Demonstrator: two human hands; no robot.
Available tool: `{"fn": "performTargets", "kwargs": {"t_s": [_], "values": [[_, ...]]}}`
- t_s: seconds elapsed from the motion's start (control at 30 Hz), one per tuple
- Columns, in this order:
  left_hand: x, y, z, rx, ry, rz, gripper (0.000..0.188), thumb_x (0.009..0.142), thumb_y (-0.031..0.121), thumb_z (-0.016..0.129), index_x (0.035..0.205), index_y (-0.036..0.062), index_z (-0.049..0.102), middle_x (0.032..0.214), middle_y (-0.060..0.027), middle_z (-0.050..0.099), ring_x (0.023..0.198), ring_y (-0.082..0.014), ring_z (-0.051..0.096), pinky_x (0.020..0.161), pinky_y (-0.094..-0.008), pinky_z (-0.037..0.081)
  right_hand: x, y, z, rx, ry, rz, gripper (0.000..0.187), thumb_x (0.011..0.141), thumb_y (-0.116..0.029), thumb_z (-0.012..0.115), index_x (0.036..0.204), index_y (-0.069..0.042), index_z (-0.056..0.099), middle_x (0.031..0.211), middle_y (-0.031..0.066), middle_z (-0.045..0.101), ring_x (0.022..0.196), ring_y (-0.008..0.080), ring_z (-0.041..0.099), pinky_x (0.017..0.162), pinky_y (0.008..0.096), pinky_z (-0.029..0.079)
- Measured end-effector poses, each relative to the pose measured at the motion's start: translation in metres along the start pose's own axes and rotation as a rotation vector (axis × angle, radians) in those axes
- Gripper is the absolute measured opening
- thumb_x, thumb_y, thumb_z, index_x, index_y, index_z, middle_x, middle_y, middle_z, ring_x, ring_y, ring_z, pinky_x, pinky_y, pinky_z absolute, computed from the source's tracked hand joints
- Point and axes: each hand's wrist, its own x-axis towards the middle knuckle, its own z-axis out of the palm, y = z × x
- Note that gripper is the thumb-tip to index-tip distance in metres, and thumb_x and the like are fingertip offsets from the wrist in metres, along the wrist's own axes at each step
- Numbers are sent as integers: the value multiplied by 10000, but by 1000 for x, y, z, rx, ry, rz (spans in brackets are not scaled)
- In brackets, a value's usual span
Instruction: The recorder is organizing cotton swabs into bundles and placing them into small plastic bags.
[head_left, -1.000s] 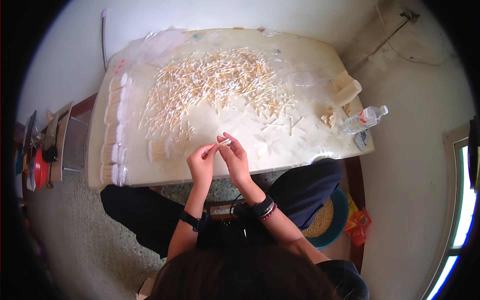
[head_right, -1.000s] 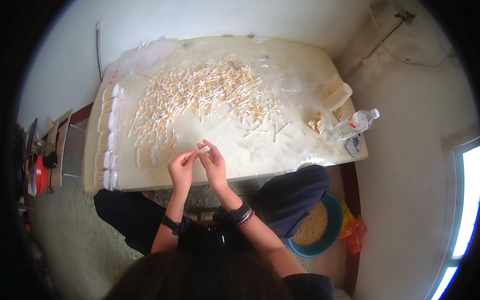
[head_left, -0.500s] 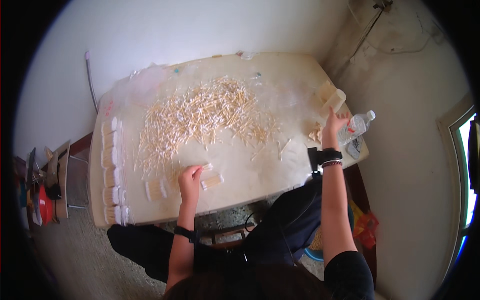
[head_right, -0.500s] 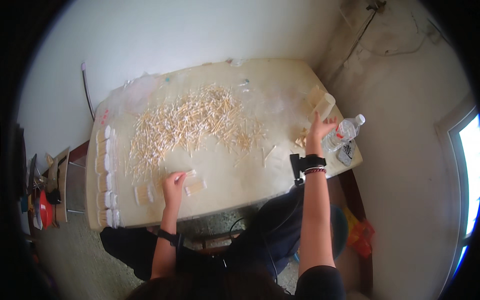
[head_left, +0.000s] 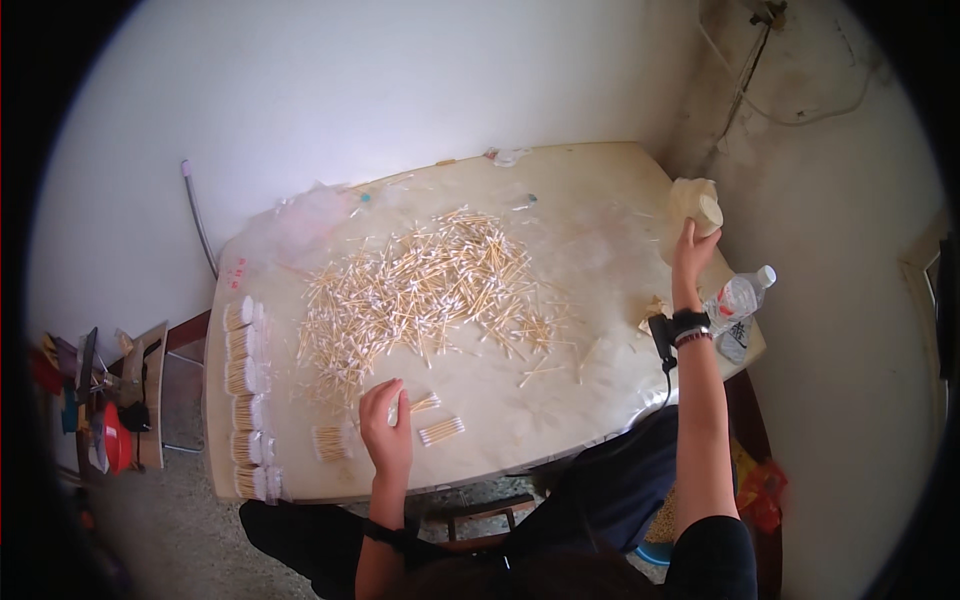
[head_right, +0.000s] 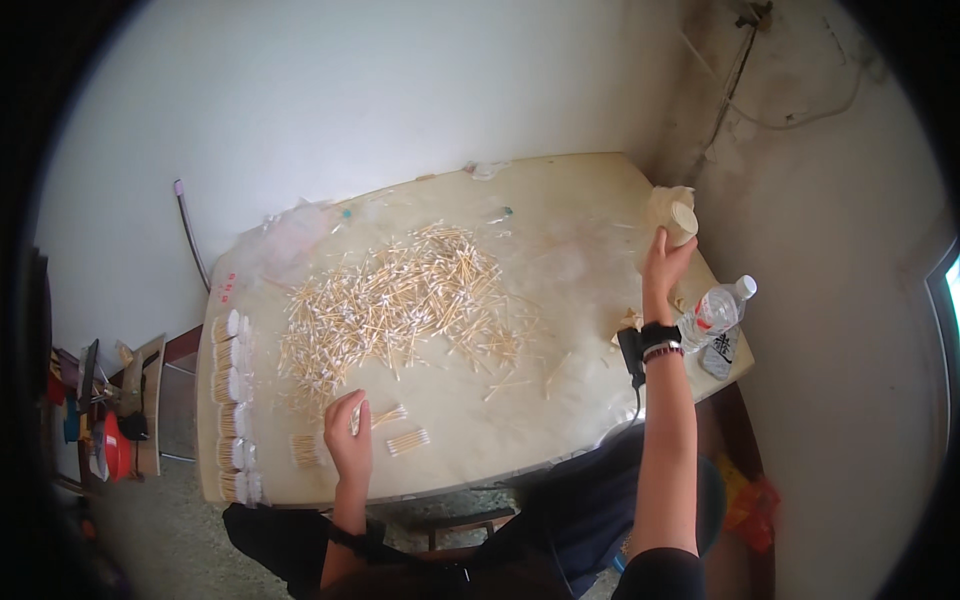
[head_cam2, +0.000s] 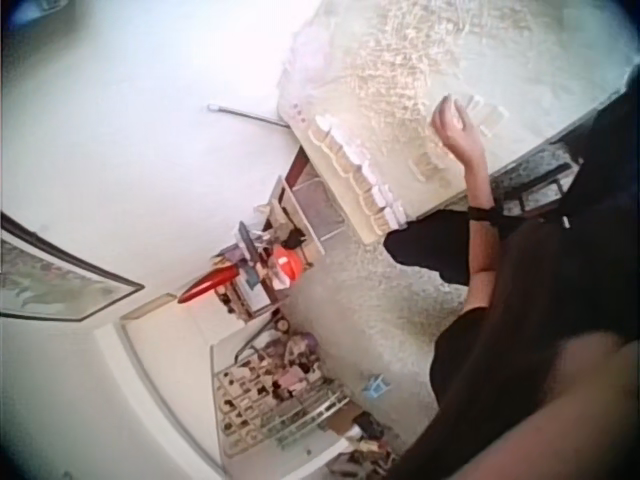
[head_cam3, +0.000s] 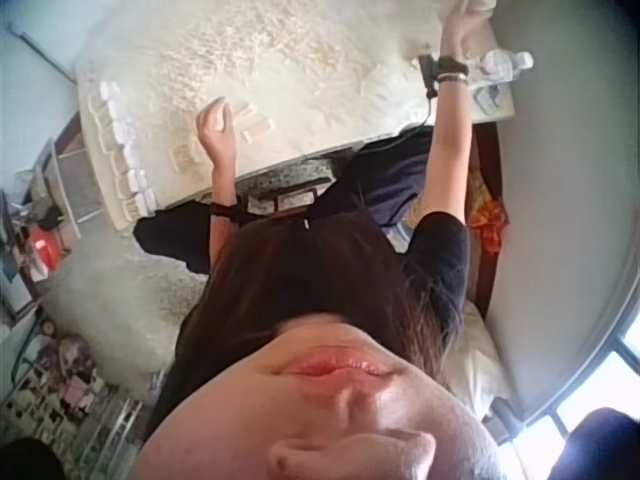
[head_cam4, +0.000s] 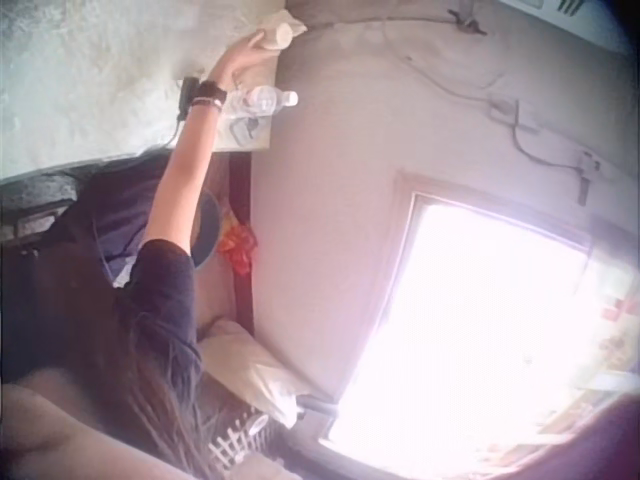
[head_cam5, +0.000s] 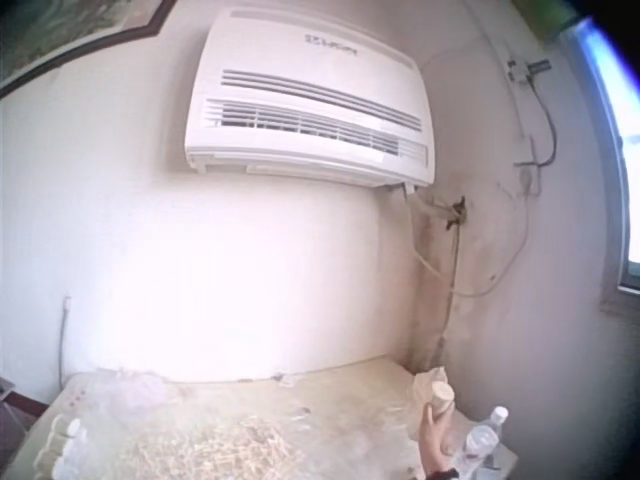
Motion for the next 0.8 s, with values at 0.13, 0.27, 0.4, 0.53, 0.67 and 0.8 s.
{"fn": "performTargets", "kwargs": {"t_s": [0.13,0.27,0.4,0.53,0.67,0.8], "values": [[5,35,-13,-768,-419,-564,303,935,167,512,1192,7,526,1081,-153,630,1069,-228,571,924,-374,452,-67,-112,-23,812,-436,536,503,839,-322,554,1223,-8,465,1107,119,583,1055,259,551,937,375,409],[-11,66,6,-1238,-854,-774,465,962,302,469,1313,7,391,1150,-161,592,1178,-224,509,975,-377,429,-144,-197,-84,1124,-900,1184,540,824,-392,503,1206,-9,512,1113,143,602,1002,267,594,936,390,453],[-32,113,2,-1594,-698,-838,439,944,336,506,1224,4,442,1140,-154,585,1155,-182,516,945,-346,445,-216,-215,-105,1110,-1062,1361,501,812,-304,480,1225,-20,479,1153,131,585,1016,268,584,908,400,464],[-23,93,-7,-1301,-567,-1206,369,937,328,520,1147,25,505,1117,-126,592,1016,-158,594,856,-307,488,-258,-237,-119,963,-1142,1401,478,862,-348,513,1218,-31,480,1116,114,593,1006,249,582,898,388,466],[-24,93,-8,-1759,-236,-873,405,965,257,448,1258,-22,442,1174,-116,559,1055,-193,573,864,-323,474,-279,-230,-119,920,-1144,1517,493,901,-360,542,1265,-46,430,1161,115,547,1028,244,559,910,386,447],[-34,94,-5,-1402,-36,-673,400,979,243,405,1271,-29,425,1193,-105,542,1107,-187,523,920,-315,430,-299,-235,-127,844,-1166,1474,471,880,-278,589,1260,-46,433,1147,108,541,1039,217,548,863,364,472]]}}
